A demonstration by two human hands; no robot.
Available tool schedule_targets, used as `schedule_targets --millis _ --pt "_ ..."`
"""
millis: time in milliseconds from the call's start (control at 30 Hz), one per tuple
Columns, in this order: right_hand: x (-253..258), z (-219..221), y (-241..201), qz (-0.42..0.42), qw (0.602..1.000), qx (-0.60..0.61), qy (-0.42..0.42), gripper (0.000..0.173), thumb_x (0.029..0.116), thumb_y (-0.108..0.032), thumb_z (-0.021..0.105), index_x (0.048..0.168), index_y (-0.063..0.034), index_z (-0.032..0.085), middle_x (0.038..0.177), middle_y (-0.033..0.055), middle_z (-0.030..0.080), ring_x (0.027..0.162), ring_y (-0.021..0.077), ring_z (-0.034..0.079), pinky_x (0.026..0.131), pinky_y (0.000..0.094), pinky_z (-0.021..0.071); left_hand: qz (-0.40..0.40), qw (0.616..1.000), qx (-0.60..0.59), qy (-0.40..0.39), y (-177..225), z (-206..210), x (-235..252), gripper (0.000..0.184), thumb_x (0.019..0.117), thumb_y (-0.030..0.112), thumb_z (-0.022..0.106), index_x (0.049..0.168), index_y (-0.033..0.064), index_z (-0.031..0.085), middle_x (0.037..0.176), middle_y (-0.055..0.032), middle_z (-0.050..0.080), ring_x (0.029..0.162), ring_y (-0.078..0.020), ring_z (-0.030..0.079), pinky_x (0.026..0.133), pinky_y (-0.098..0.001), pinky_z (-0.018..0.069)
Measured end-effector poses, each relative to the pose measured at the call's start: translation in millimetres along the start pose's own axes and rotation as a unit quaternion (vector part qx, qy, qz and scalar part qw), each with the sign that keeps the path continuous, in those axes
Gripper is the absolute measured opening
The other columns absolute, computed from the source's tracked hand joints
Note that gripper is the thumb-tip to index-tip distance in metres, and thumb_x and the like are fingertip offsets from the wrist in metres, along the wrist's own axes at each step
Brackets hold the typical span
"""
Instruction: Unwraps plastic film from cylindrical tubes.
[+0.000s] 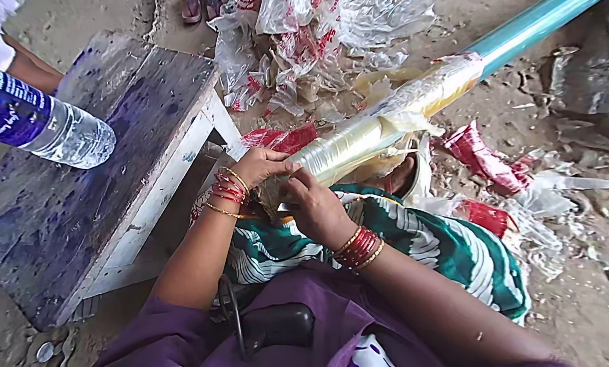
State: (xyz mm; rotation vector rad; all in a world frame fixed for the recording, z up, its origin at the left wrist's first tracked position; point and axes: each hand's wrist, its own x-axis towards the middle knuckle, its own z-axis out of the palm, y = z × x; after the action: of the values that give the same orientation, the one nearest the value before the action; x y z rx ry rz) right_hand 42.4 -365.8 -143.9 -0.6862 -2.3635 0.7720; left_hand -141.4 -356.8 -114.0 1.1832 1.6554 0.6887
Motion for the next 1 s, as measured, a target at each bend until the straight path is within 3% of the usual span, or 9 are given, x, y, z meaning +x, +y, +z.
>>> schedule_targets --millis 100,233,367,467,533,633,767,900,1000 --pt "3.8 -3.1 -0.2 0.003 1.000 0.008 -0.019 0.026 0.0772 0.005 0.077 0.102 0.0007 0.070 0.115 0.0245 0.064 0.062 0.0329 0.068 0.050 0.0486 0.0565 0.002 1.000 0.013 0.004 -0.2 0.6 0.5 0.030 0.0964 0.011 0.070 0.124 -0.0011 0.071 0.119 -0.0109 0.073 0.106 -0.0089 0.067 0.098 -0.0303 0.0499" --pt "3.4 -2.2 9.4 -0.040 0.998 0.055 0.009 0.017 0.0807 0.005 0.072 0.097 -0.0008 0.070 0.109 0.0202 0.067 0.068 0.0290 0.070 0.052 0.0454 0.0569 0.000 1.000 0.001 0.007 1.5 2.1 -0.3 0.030 0.0953 0.012 0.071 0.123 -0.0010 0.071 0.116 -0.0101 0.074 0.103 -0.0068 0.067 0.095 -0.0281 0.0512" --pt "-2.9 1.7 10.2 -0.035 0.994 0.093 0.055 0.024 0.0783 0.007 0.067 0.101 -0.0007 0.072 0.109 0.0197 0.064 0.074 0.0257 0.068 0.057 0.0394 0.0573 -0.005 1.000 -0.015 0.003 1.8 0.2 -0.8 0.029 0.0956 0.012 0.071 0.121 -0.0010 0.072 0.113 -0.0091 0.074 0.098 -0.0052 0.068 0.092 -0.0258 0.0525" --pt "-0.4 -5.5 13.9 -0.012 0.996 0.069 0.053 0.020 0.0837 0.004 0.069 0.102 -0.0021 0.072 0.111 0.0199 0.065 0.075 0.0272 0.069 0.058 0.0415 0.0576 -0.006 1.000 -0.029 -0.003 1.2 -0.8 0.6 0.026 0.0967 0.014 0.070 0.118 0.0000 0.073 0.109 -0.0067 0.075 0.095 -0.0027 0.068 0.090 -0.0241 0.0527" --pt "4.4 -8.8 15.3 -0.011 0.997 0.069 0.028 0.017 0.0843 0.002 0.073 0.101 -0.0016 0.071 0.106 0.0183 0.064 0.075 0.0263 0.067 0.060 0.0414 0.0573 0.004 1.000 0.018 0.012 2.6 -1.0 -1.3 0.029 0.0955 0.019 0.073 0.119 0.0017 0.074 0.111 -0.0074 0.075 0.099 -0.0063 0.068 0.093 -0.0286 0.0525" --pt "5.8 -7.9 12.5 -0.001 0.999 0.052 0.013 0.014 0.0845 0.005 0.070 0.098 0.0014 0.070 0.101 0.0184 0.064 0.068 0.0274 0.067 0.056 0.0434 0.0569 0.050 0.984 0.136 0.104 3.0 4.3 -19.7 0.042 0.0948 0.030 0.075 0.125 0.0013 0.072 0.123 -0.0157 0.073 0.112 -0.0263 0.071 0.103 -0.0488 0.0523" --pt "-0.1 -1.4 16.0 -0.019 0.997 0.046 0.054 0.015 0.0826 0.009 0.068 0.095 -0.0001 0.071 0.101 0.0185 0.066 0.062 0.0275 0.067 0.049 0.0425 0.0556 0.182 0.944 0.126 0.244 -19.5 23.5 -57.3 0.029 0.0968 0.020 0.068 0.120 0.0036 0.074 0.119 -0.0103 0.073 0.105 -0.0137 0.070 0.093 -0.0311 0.0562" --pt "-9.4 -3.0 34.5 -0.016 0.991 0.041 0.124 0.022 0.0823 0.004 0.068 0.103 -0.0018 0.072 0.112 0.0209 0.066 0.066 0.0276 0.069 0.050 0.0419 0.0565 0.260 0.930 0.111 0.237 -48.8 22.9 -62.0 0.032 0.0972 0.020 0.064 0.120 -0.0002 0.073 0.127 -0.0110 0.072 0.123 -0.0113 0.065 0.106 -0.0283 0.0505" --pt "-13.0 -23.6 44.2 0.027 0.993 0.036 0.107 0.015 0.0857 -0.005 0.076 0.100 -0.0033 0.073 0.106 0.0185 0.067 0.070 0.0273 0.070 0.055 0.0439 0.0579 0.240 0.935 0.110 0.235 -42.8 19.3 -60.5 0.029 0.0956 0.021 0.066 0.114 0.0008 0.075 0.118 -0.0076 0.074 0.110 -0.0043 0.068 0.096 -0.0211 0.0541"
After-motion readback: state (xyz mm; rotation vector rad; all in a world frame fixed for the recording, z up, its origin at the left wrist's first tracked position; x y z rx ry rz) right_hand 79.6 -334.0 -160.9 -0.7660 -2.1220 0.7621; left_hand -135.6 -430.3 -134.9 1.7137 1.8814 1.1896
